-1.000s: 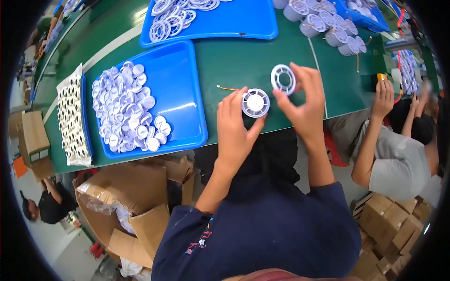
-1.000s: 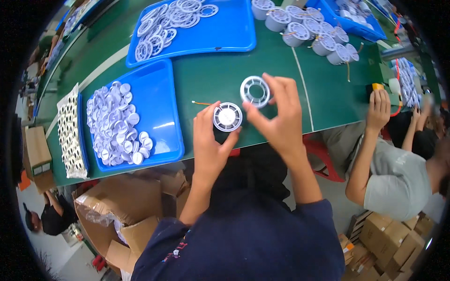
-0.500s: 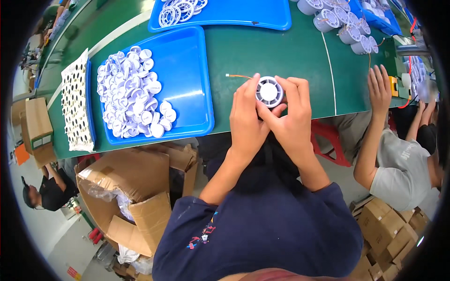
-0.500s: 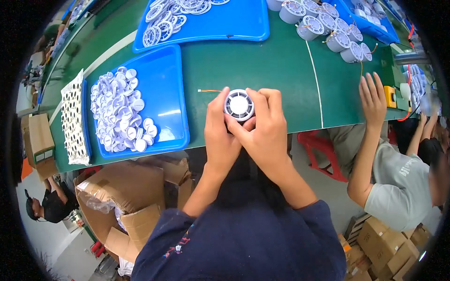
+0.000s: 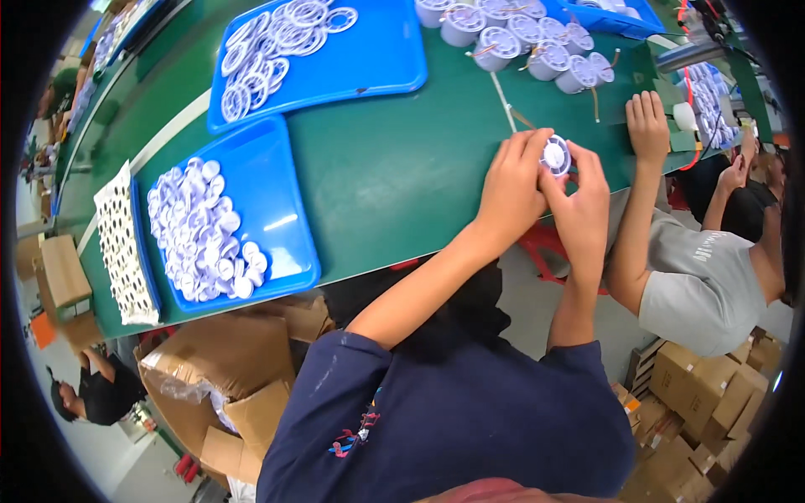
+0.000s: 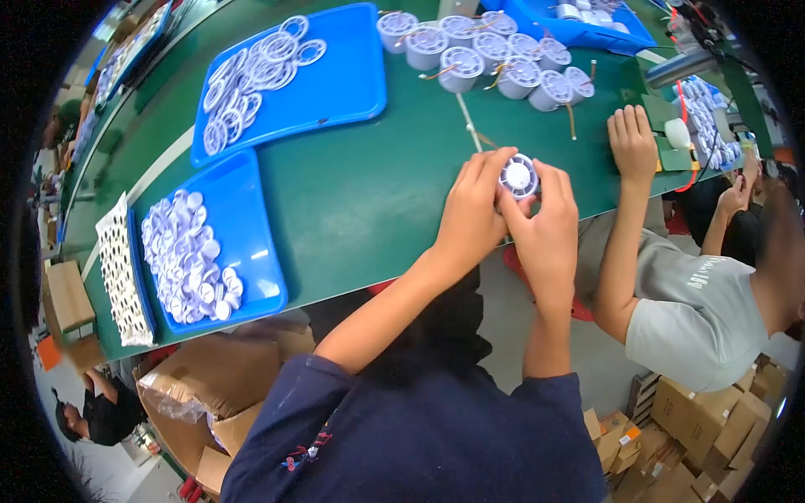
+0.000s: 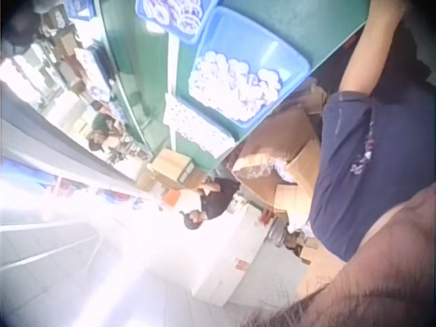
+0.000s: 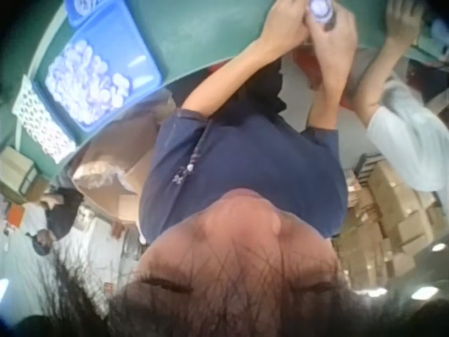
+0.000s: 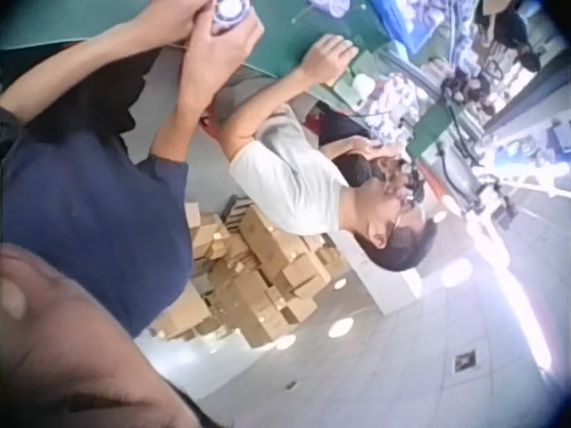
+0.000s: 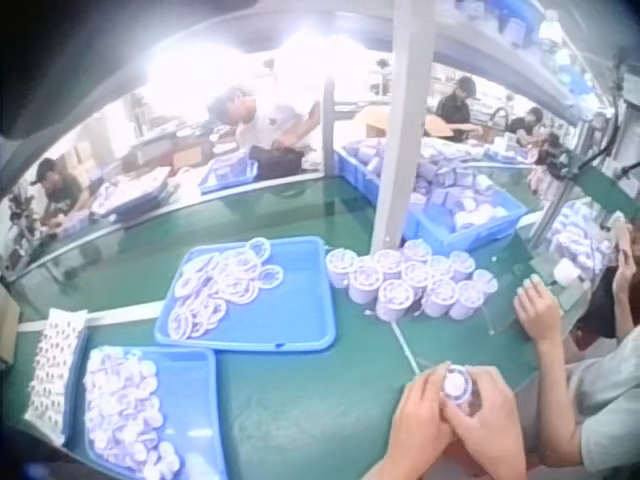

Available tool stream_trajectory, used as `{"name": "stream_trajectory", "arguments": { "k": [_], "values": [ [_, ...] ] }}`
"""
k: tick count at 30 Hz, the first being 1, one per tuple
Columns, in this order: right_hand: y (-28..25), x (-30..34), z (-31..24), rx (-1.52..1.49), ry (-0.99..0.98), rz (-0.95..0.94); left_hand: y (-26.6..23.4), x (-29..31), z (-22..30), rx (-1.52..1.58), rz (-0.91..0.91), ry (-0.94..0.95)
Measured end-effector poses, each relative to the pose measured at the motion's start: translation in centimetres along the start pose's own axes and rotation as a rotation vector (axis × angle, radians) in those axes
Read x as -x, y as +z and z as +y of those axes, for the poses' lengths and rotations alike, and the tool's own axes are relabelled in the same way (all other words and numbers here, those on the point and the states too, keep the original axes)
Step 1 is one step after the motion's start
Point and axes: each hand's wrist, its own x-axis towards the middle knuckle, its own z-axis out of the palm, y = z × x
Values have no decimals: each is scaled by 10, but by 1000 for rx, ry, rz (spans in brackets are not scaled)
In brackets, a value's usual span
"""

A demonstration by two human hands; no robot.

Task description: Assembling small circular cooling fans by manually attaching plastic rings and components at a workbench.

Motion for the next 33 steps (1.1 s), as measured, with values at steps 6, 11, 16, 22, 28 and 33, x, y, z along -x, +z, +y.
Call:
{"name": "stream_trajectory", "arguments": {
  "k": [6, 11, 16, 22, 28, 33],
  "values": [
    [-27, -99, 19, 281, -316, 260, 15, -8, 1, -41, -82, -30],
    [25, -162, 57, 525, -510, 116, 10, -9, -1, -11, -138, -92],
    [3, -131, 35, 322, -514, 147, -15, 10, 15, -166, -123, -32],
    [8, -59, -73, -23, -401, 127, -100, 10, 39, -315, 160, 80],
    [73, -5, -112, -390, -110, -346, -146, 41, -9, -115, 167, -295],
    [109, 5, -112, -306, -426, -312, -158, 74, -11, -98, 177, -231]
  ]
}}
